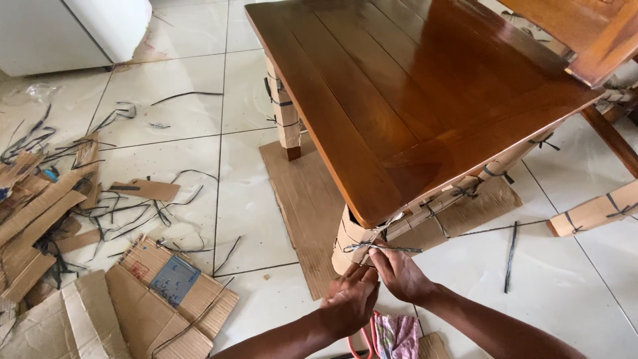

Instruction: Wrapping a wooden chair with cardboard and securing it with plastic straps for transport

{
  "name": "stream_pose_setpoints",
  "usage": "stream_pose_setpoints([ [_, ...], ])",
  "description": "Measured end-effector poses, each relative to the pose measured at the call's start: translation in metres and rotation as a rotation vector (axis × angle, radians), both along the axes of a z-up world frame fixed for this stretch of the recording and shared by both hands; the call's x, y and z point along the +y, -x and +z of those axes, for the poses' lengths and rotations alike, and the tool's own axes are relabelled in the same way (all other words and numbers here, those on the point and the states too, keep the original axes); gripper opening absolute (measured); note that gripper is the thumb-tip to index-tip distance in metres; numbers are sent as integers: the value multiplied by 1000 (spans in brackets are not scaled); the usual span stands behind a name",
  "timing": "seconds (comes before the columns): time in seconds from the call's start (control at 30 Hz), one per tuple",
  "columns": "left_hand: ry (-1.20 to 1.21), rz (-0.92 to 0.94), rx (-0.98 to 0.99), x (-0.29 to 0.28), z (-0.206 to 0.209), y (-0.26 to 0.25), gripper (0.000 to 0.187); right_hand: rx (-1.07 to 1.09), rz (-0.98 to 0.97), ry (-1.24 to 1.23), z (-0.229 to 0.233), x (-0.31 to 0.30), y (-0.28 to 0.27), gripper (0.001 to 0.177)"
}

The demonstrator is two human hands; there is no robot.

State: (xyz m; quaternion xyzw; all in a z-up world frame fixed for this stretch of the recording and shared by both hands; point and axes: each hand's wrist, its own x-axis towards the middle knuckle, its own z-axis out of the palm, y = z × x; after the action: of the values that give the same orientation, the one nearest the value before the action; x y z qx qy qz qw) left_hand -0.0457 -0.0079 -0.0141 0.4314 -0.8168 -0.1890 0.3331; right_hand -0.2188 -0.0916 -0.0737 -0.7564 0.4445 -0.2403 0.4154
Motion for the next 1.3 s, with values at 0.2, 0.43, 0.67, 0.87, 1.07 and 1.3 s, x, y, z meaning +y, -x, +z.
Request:
stream_pose_setpoints([
  [0.2,53,-61,-124,-2,-23,-13,10,-32,90,74,26,-3,-4,19],
  [0.43,92,-152,-289,-10,-31,-25,18,27,108,53,22,-5,0,19],
  [0.67,212,-298,-436,-27,-22,-51,13,68,101,291,-33,-10,14,26],
  [0.87,251,-391,-409,-52,-27,-74,11,90,52,319,-69,-48,24,10],
  [1.07,118,-311,-126,-38,-18,-67,8,294,220,688,-131,-83,35,14],
  [1.3,-716,337,635,-13,-33,-26,23,429,98,513,-81,-56,24,12],
])
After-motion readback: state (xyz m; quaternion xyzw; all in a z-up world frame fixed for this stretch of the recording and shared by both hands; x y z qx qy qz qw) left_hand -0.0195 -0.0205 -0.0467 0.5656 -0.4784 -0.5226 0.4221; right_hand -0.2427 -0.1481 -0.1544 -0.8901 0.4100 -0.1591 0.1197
